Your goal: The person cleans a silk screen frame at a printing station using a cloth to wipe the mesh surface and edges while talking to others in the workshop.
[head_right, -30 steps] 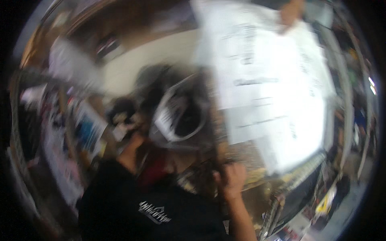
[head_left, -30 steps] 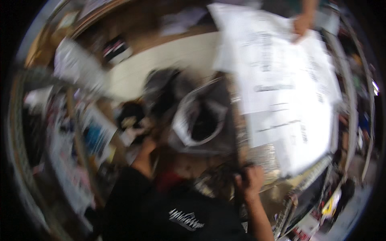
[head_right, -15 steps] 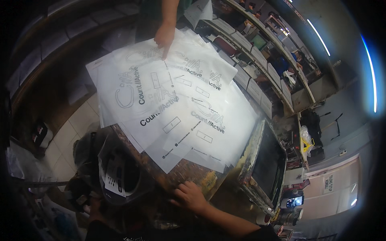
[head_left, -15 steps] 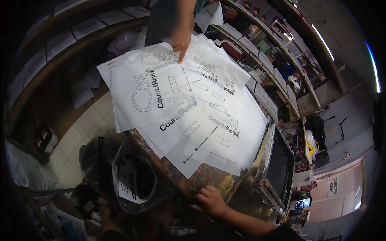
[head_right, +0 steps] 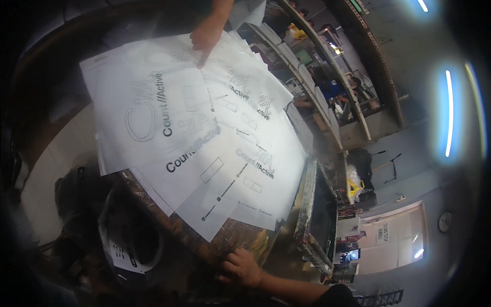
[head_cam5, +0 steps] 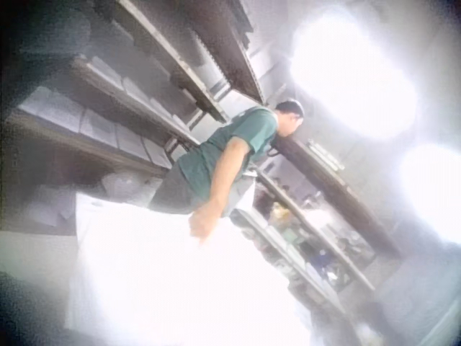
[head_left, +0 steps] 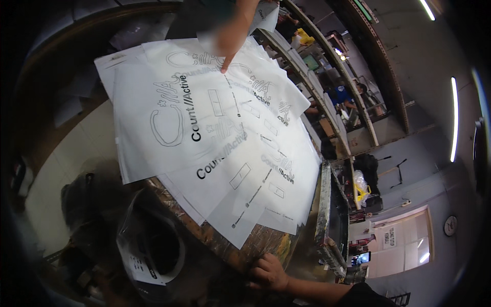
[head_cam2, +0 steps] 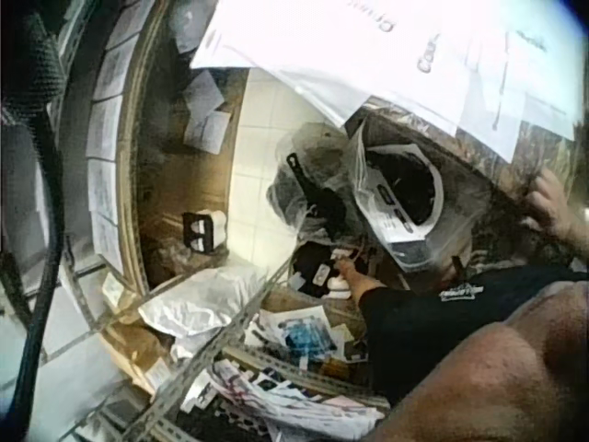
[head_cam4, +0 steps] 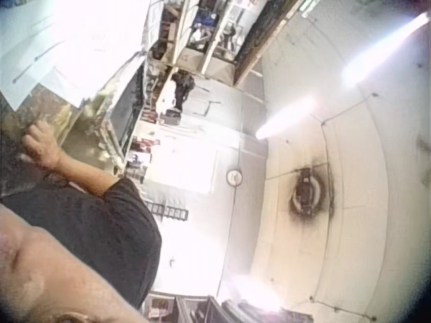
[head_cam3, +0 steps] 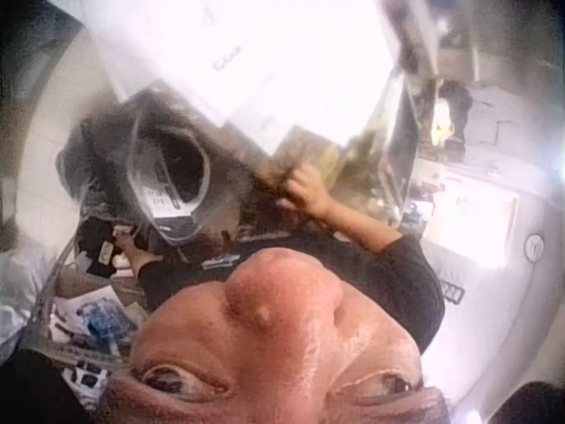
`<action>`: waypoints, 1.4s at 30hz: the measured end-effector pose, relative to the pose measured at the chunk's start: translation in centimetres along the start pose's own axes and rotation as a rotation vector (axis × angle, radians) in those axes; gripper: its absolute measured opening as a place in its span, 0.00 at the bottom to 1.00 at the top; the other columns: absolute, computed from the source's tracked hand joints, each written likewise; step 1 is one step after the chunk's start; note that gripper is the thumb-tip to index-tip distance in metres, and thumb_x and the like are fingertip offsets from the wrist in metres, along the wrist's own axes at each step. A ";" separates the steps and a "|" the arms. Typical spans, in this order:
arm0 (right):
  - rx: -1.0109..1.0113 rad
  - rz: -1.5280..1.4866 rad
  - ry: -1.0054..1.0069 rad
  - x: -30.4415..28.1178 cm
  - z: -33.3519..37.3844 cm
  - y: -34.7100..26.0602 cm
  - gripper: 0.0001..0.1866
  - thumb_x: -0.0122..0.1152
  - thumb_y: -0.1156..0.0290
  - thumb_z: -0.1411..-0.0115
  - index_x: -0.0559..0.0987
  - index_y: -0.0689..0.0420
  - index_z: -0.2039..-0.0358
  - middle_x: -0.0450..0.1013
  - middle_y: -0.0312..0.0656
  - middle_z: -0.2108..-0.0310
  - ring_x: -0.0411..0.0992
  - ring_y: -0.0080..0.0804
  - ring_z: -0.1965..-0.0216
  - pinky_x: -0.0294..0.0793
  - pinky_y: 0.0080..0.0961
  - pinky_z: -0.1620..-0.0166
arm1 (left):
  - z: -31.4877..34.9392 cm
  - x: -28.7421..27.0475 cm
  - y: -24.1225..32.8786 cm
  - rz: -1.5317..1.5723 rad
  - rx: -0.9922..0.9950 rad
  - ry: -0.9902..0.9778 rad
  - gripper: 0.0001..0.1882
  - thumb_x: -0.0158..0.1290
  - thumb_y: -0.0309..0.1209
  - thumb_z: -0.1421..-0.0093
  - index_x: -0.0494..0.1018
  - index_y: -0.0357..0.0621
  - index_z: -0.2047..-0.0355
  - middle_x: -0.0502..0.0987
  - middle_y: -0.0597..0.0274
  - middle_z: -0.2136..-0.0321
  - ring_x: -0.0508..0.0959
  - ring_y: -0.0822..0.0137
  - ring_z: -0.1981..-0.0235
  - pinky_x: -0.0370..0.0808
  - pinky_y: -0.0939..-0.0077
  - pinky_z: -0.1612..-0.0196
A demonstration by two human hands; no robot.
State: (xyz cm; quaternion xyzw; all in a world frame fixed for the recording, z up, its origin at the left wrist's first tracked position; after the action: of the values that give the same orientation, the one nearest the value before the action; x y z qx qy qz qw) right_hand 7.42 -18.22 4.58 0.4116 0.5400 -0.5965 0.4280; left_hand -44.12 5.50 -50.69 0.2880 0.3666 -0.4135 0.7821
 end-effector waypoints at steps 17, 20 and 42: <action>0.005 -0.087 -0.020 -0.3 -0.1 0.0 0.18 0.73 0.54 0.46 0.81 0.51 0.61 0.73 0.39 0.62 0.71 0.43 0.62 0.68 0.40 0.60 | -1.6 4.3 -0.2 -0.080 -0.090 -0.010 0.27 0.54 0.41 0.31 0.72 0.30 0.42 0.76 0.36 0.45 0.79 0.44 0.46 0.76 0.55 0.44; 0.013 -0.090 -0.022 -0.4 -0.3 -0.2 0.20 0.74 0.56 0.49 0.80 0.51 0.60 0.73 0.39 0.62 0.70 0.43 0.62 0.69 0.41 0.59 | -1.8 4.7 -0.4 -0.087 -0.100 -0.013 0.27 0.54 0.41 0.31 0.71 0.30 0.41 0.76 0.36 0.45 0.79 0.44 0.45 0.76 0.55 0.43; 0.059 -0.115 -0.018 -1.2 -1.6 -1.2 0.16 0.73 0.56 0.46 0.78 0.51 0.66 0.66 0.39 0.69 0.66 0.42 0.66 0.66 0.40 0.62 | -1.3 -4.6 -1.0 -0.117 -0.143 0.172 0.31 0.52 0.47 0.30 0.70 0.31 0.39 0.74 0.35 0.42 0.77 0.43 0.43 0.75 0.52 0.41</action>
State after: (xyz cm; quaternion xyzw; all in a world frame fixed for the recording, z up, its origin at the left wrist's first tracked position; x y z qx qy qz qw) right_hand 6.71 -16.48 5.90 0.3871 0.5410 -0.6394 0.3856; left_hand -47.22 7.98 -47.89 0.2439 0.4772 -0.4051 0.7408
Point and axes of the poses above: each hand's wrist, its own z-axis away from the middle knuckle, its own x-axis out of the palm, y = z × x, the point moved 4 cm from there along -z, towards the middle knuckle
